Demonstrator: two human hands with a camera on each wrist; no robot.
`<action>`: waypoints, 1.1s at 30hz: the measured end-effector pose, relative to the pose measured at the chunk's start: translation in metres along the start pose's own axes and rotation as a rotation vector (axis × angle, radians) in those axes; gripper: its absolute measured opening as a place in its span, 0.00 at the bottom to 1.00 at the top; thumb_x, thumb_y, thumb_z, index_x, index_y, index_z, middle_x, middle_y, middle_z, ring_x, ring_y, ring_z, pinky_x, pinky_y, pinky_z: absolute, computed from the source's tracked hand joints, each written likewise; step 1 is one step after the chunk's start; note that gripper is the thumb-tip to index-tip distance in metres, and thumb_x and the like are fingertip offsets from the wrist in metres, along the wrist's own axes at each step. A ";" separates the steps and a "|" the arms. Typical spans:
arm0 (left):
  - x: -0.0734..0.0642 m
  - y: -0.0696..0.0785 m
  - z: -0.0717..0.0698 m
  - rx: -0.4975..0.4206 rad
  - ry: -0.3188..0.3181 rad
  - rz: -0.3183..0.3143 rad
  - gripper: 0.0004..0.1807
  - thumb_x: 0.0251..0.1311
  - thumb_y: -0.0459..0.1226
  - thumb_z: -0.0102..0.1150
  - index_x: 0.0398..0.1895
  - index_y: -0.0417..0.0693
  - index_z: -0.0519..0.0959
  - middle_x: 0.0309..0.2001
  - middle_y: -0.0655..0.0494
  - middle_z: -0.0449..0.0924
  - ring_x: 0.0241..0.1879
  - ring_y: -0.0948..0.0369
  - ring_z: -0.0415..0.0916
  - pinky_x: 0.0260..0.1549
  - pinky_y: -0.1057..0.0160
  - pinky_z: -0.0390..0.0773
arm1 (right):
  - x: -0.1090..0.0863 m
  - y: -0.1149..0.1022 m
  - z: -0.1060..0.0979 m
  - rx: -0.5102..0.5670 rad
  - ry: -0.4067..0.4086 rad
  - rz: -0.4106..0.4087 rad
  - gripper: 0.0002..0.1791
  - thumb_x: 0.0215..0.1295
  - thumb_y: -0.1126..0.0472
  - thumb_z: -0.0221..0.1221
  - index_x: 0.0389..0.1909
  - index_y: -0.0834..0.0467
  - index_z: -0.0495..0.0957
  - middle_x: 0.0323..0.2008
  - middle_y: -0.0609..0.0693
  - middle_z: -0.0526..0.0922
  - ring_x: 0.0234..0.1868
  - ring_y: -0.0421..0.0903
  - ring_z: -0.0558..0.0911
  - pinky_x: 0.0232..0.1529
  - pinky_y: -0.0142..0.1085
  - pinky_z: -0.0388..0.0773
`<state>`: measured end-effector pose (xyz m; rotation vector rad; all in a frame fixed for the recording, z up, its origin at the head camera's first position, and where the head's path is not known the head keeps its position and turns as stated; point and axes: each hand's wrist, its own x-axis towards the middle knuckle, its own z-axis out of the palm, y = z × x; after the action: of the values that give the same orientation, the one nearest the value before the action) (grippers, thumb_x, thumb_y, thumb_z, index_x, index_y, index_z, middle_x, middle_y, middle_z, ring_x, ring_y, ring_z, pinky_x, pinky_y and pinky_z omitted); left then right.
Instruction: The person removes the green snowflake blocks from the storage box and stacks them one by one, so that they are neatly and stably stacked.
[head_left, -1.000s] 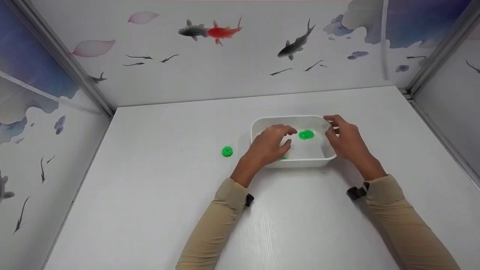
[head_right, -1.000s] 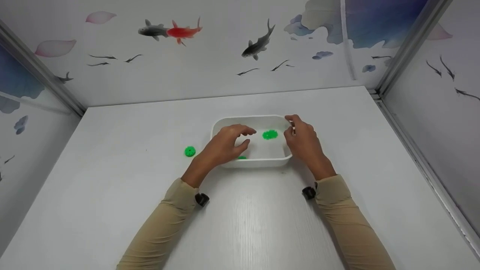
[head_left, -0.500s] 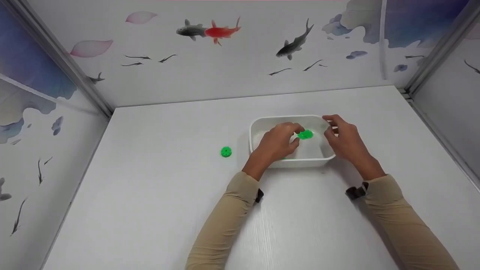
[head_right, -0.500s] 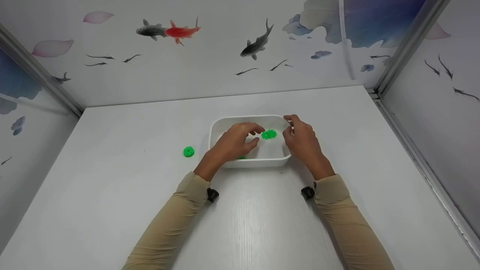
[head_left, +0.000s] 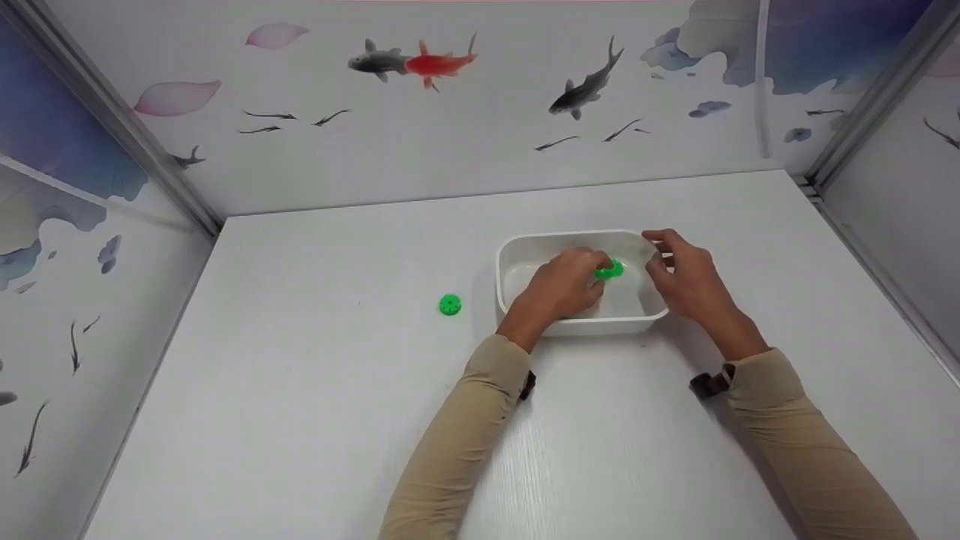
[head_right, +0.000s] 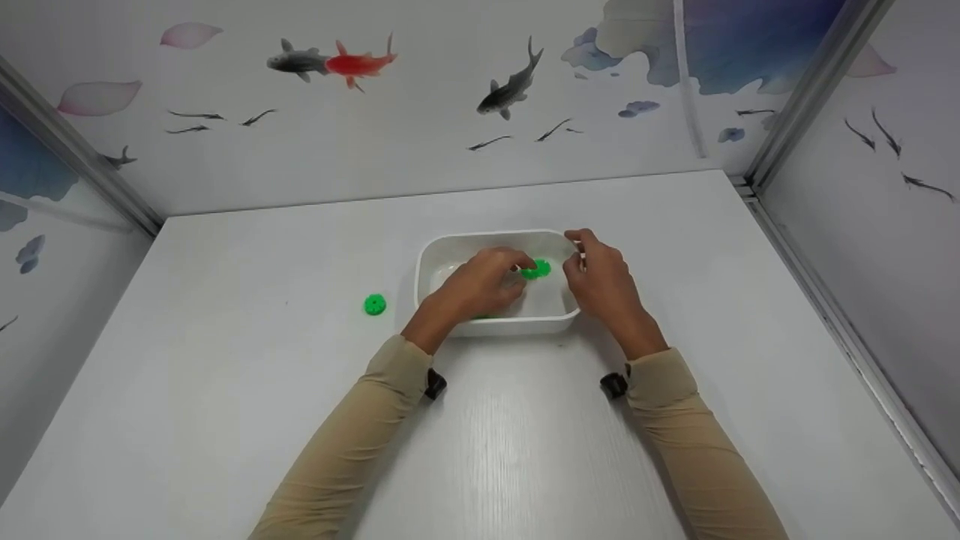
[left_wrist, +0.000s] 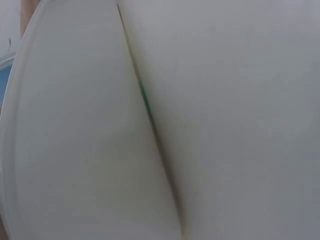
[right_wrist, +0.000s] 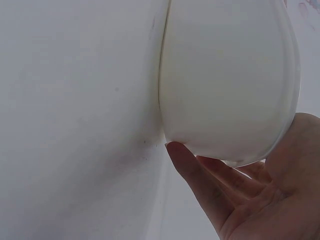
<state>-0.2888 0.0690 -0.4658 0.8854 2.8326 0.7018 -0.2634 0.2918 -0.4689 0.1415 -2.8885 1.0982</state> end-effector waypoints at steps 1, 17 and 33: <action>0.001 0.000 0.001 0.009 -0.011 0.001 0.20 0.76 0.37 0.62 0.68 0.53 0.83 0.67 0.58 0.84 0.68 0.62 0.79 0.70 0.63 0.79 | 0.000 0.000 0.000 0.000 -0.001 0.001 0.27 0.83 0.62 0.48 0.79 0.58 0.67 0.71 0.69 0.77 0.66 0.67 0.81 0.67 0.64 0.80; 0.002 -0.006 0.005 0.249 -0.069 0.165 0.24 0.84 0.41 0.49 0.79 0.58 0.75 0.79 0.59 0.73 0.77 0.52 0.72 0.72 0.52 0.78 | 0.001 0.003 0.000 -0.005 0.022 -0.025 0.27 0.82 0.62 0.47 0.78 0.58 0.69 0.69 0.69 0.79 0.65 0.68 0.83 0.66 0.64 0.81; 0.004 -0.008 0.003 0.160 0.018 0.159 0.11 0.76 0.39 0.65 0.55 0.50 0.90 0.60 0.55 0.87 0.64 0.57 0.80 0.68 0.61 0.79 | 0.002 0.000 0.000 -0.008 -0.004 0.038 0.28 0.82 0.61 0.47 0.79 0.57 0.67 0.72 0.69 0.76 0.69 0.68 0.80 0.69 0.64 0.79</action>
<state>-0.2953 0.0666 -0.4722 1.1447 2.8903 0.5061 -0.2649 0.2913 -0.4686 0.0894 -2.9106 1.0928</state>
